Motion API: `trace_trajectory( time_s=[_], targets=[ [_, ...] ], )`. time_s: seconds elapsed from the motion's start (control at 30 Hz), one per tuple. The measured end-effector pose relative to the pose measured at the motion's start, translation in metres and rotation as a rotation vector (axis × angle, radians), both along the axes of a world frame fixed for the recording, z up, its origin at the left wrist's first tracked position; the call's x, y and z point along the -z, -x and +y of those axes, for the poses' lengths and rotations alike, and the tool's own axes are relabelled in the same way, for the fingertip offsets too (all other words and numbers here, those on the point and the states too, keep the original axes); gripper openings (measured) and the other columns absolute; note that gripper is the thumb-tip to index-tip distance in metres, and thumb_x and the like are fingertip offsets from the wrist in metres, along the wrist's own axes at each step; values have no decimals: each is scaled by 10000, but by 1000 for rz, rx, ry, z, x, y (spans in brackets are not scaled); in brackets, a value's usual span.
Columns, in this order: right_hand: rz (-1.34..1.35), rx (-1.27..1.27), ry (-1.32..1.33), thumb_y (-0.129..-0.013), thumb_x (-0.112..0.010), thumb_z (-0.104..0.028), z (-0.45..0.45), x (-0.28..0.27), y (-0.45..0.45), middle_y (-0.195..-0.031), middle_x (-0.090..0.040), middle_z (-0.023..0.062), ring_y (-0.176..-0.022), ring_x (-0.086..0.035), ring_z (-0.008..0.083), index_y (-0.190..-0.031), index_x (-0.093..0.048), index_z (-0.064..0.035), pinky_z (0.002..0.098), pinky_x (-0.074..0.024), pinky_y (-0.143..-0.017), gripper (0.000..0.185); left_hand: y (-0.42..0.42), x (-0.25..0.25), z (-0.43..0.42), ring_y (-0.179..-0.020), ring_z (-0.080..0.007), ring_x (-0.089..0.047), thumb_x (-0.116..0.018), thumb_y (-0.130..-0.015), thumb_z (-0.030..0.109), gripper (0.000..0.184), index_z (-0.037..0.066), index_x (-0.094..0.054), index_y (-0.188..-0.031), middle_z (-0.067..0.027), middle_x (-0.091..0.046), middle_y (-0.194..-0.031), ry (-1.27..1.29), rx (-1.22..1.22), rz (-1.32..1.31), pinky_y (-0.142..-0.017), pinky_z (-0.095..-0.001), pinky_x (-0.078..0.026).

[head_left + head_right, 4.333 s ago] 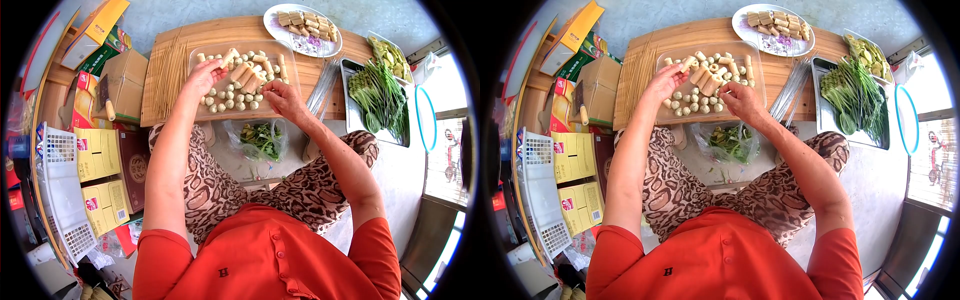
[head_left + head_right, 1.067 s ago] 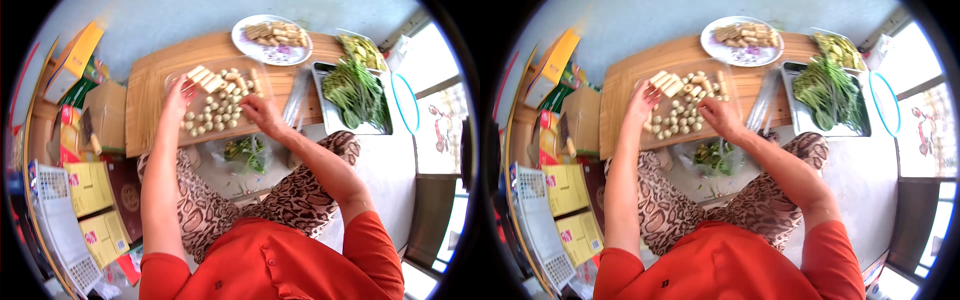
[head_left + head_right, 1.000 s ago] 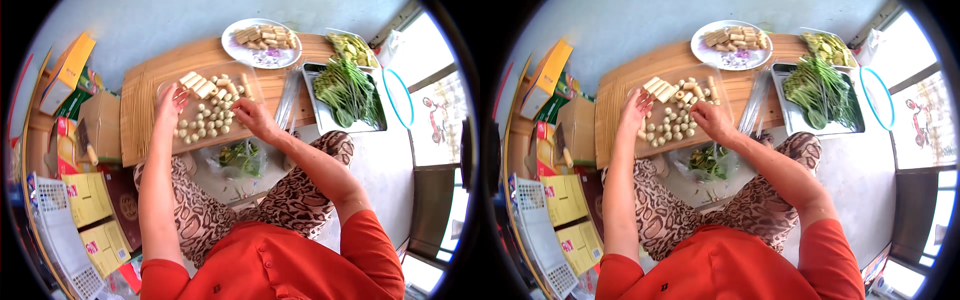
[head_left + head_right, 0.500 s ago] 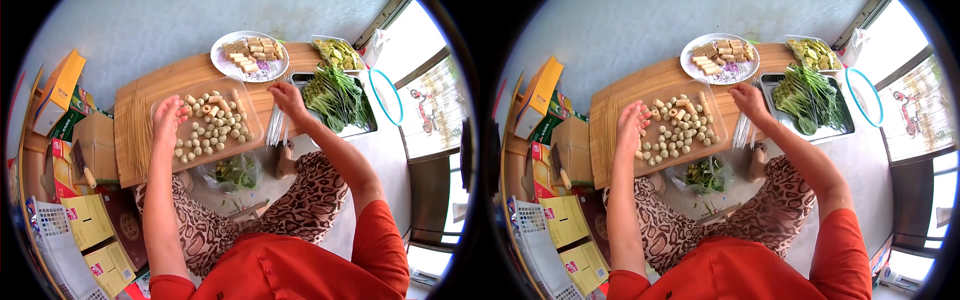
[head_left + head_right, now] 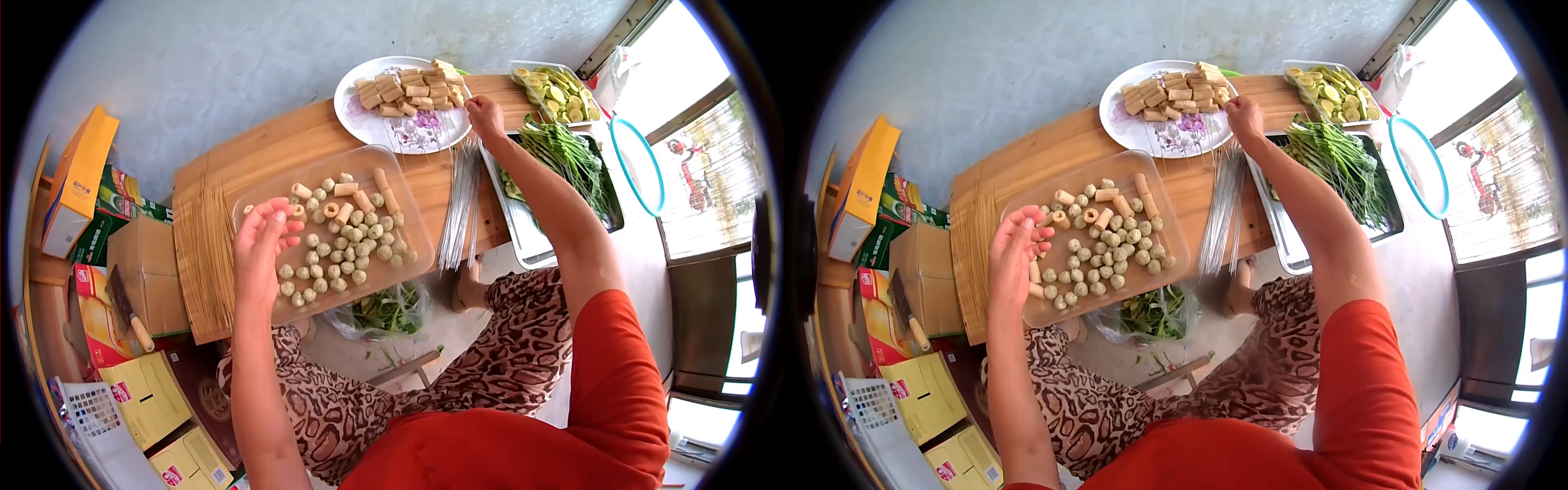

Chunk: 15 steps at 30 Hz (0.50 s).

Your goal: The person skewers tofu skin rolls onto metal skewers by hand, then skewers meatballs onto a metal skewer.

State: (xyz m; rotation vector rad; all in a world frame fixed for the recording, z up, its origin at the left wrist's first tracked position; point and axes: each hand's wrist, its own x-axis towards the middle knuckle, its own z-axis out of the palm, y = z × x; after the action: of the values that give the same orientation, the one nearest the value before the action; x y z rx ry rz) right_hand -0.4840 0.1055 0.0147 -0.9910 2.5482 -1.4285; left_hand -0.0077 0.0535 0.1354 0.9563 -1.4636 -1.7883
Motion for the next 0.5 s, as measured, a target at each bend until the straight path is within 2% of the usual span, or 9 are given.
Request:
trace_trajectory(
  time_s=[0.07,0.13,0.27,0.33,0.37,0.43,0.47,0.5],
  targets=[
    [19,28,-27,-838,-600,-187,-6,8,6,-585,-574,32,-461,-501,105,-872,-642,-2,260,-392,-435,193,2,-1,1,-857,-115,-593,-547,-917,200,216,43,-575,-1063,-26,-595,-982,27,12,-11,-713,-239,-458],
    [-192,24,-46,-840,-595,-191,-6,9,4,-588,-587,44,-446,-513,116,-889,-637,-5,266,-414,-435,197,5,-4,2,-853,-114,-592,-546,-918,198,211,44,-578,-1058,-23,-593,-978,23,21,-15,-713,-238,-457],
    [-304,22,-77,-843,-590,-188,6,-2,-11,-607,-601,49,-430,-521,112,-912,-633,-11,265,-425,-424,195,5,-5,5,-841,-111,-590,-544,-918,194,208,44,-578,-1058,-19,-590,-973,14,37,-10,-714,-235,-456],
    [-291,-12,-159,-840,-583,-216,16,-9,-18,-720,-649,85,-563,-610,168,-952,-630,-31,312,-480,-526,221,4,-4,7,-839,-113,-590,-541,-919,193,209,43,-576,-1060,-19,-590,-974,19,46,1,-714,-236,-458],
    [-291,-8,-159,-840,-583,-216,20,-4,-16,-720,-649,85,-563,-610,168,-952,-630,-31,312,-480,-526,221,3,-4,7,-837,-114,-590,-539,-920,192,211,41,-575,-1062,-18,-590,-975,23,52,6,-715,-237,-459],
    [221,59,-292,-820,-538,-238,29,6,-14,-866,-668,124,-823,-641,290,-976,-632,-81,391,-495,-729,241,2,1,4,-840,-115,-590,-536,-921,194,213,40,-574,-1063,-18,-589,-979,33,55,13,-713,-237,-460],
    [265,7,-328,-821,-529,-258,37,2,-17,-957,-650,134,-961,-595,333,-989,-629,-114,417,-463,-804,242,0,3,4,-843,-115,-589,-533,-923,196,215,38,-573,-1064,-17,-589,-982,33,55,14,-710,-238,-461],
    [293,-45,-325,-819,-534,-261,48,-9,-29,-930,-650,139,-936,-601,335,-979,-632,-117,422,-466,-790,237,0,3,5,-832,-102,-596,-532,-923,197,216,39,-575,-1064,-13,-596,-975,40,51,22,-677,-214,-449]
  ],
)
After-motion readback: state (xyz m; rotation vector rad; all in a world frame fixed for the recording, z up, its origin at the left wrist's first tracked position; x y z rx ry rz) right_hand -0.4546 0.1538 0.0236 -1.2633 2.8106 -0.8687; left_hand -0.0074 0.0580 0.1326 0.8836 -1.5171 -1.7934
